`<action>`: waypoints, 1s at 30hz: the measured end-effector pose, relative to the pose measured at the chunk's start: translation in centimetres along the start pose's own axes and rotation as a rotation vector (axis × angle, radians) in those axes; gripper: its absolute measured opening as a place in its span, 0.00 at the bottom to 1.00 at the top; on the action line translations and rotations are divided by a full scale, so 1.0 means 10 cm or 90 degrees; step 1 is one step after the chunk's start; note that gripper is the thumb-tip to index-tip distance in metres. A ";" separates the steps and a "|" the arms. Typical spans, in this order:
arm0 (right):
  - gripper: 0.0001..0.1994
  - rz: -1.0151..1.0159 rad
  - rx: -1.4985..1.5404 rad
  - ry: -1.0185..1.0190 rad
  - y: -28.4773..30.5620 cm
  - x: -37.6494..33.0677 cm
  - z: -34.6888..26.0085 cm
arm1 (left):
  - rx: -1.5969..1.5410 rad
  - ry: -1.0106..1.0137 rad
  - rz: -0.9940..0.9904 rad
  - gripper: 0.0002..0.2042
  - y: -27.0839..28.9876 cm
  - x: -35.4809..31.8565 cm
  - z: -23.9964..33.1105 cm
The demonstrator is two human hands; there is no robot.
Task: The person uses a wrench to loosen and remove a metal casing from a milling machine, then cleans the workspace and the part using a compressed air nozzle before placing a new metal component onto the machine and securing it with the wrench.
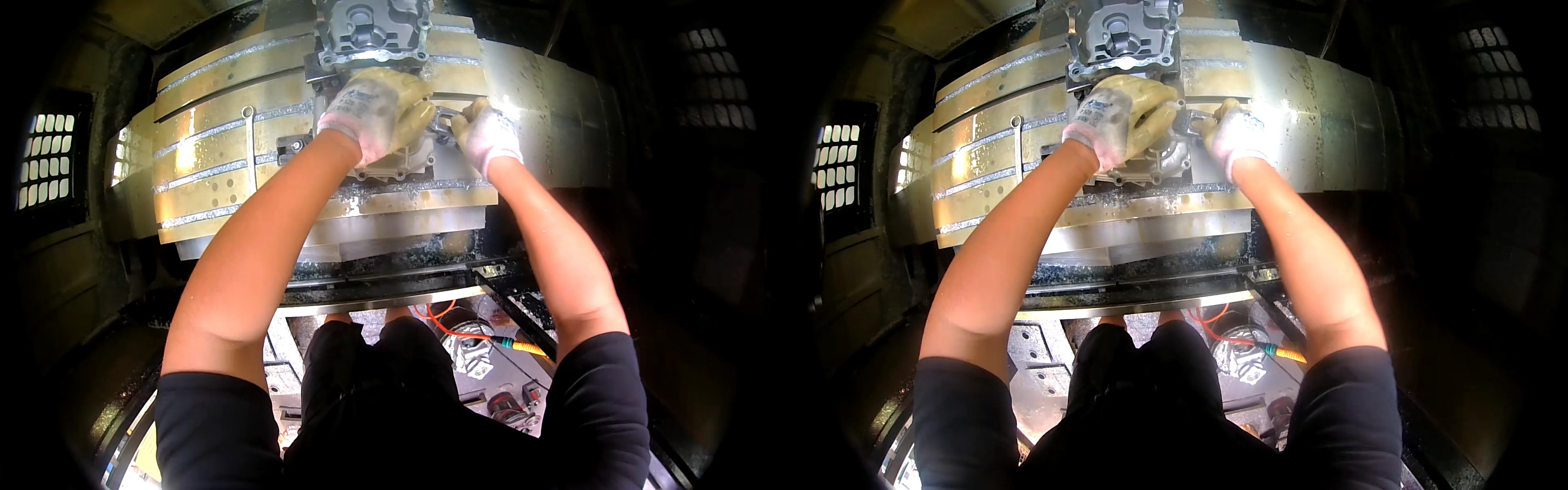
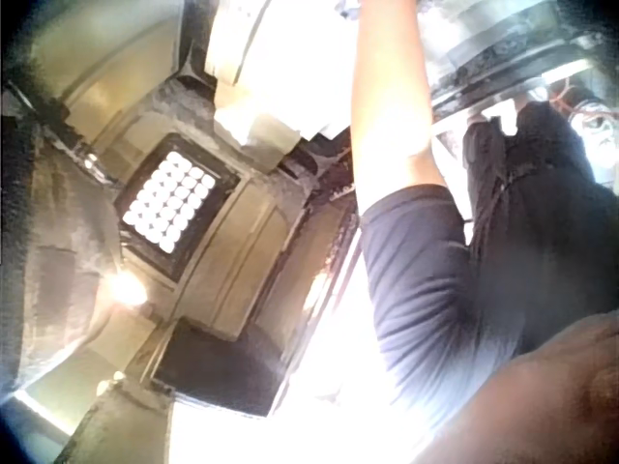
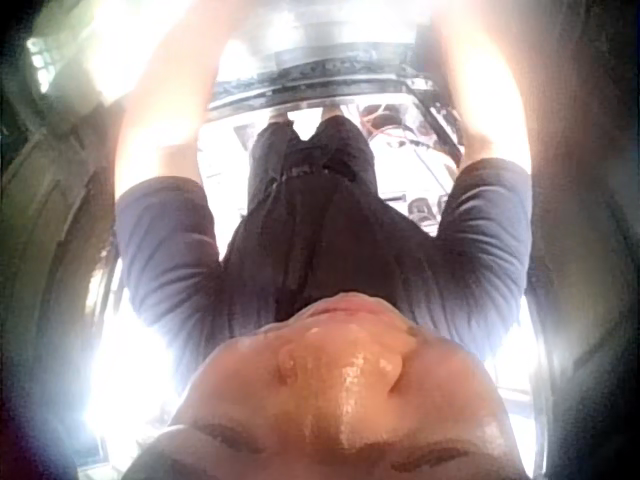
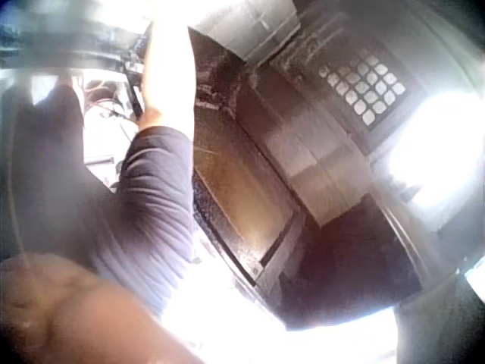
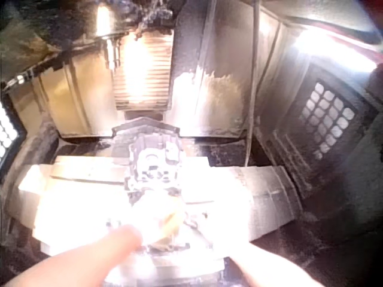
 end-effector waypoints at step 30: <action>0.28 0.271 -0.159 0.421 -0.45 -0.10 -1.86 | -0.137 0.276 -0.471 0.27 -0.65 -1.58 -2.07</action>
Point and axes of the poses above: each hand's wrist, its own x-axis towards the middle knuckle, its own y-axis out of the back of the hand, z = x × y, the point moved 5 cm from there along x, towards the middle knuckle, and after that the axes turned 8 degrees about -z, right-handed, at the moved point
